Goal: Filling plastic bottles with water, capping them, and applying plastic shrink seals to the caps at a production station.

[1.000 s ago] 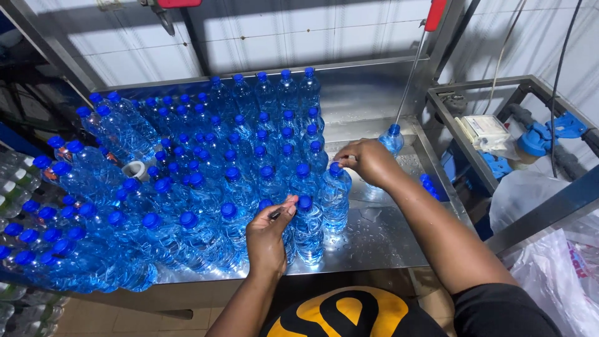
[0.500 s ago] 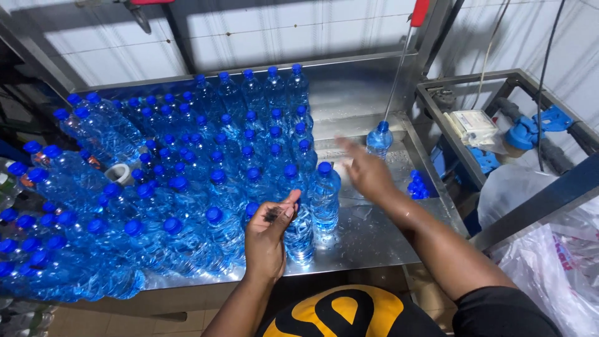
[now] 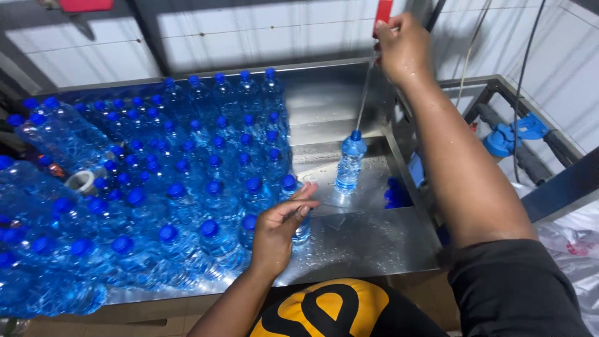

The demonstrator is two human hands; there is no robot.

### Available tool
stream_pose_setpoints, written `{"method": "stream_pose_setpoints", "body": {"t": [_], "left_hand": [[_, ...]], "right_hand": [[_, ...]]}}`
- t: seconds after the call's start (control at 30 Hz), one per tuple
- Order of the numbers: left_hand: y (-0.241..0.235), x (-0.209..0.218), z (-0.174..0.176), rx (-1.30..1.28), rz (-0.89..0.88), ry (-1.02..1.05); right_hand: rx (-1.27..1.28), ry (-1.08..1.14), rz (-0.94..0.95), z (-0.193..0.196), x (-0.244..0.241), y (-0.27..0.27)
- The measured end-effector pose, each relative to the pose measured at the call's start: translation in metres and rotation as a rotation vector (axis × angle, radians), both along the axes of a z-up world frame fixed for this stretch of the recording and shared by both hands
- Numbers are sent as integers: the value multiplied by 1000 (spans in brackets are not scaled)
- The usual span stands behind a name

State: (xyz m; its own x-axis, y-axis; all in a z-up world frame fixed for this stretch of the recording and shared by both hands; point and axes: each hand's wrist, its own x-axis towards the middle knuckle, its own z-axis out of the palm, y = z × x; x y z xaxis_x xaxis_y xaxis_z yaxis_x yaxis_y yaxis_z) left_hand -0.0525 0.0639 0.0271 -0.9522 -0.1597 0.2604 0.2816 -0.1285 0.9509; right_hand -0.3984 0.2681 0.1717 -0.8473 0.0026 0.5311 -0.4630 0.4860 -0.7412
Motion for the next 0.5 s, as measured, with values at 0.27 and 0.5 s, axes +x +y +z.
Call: {"method": "stream_pose_setpoints", "body": {"t": [0.27,0.5], "left_hand": [[41,-52,5,298,100,203],[72,-81,-11,413,59,219]], "right_hand": [[-245,-118,1049,-97,157,-1],[-566,-630,957,-168,162,-3]]}}
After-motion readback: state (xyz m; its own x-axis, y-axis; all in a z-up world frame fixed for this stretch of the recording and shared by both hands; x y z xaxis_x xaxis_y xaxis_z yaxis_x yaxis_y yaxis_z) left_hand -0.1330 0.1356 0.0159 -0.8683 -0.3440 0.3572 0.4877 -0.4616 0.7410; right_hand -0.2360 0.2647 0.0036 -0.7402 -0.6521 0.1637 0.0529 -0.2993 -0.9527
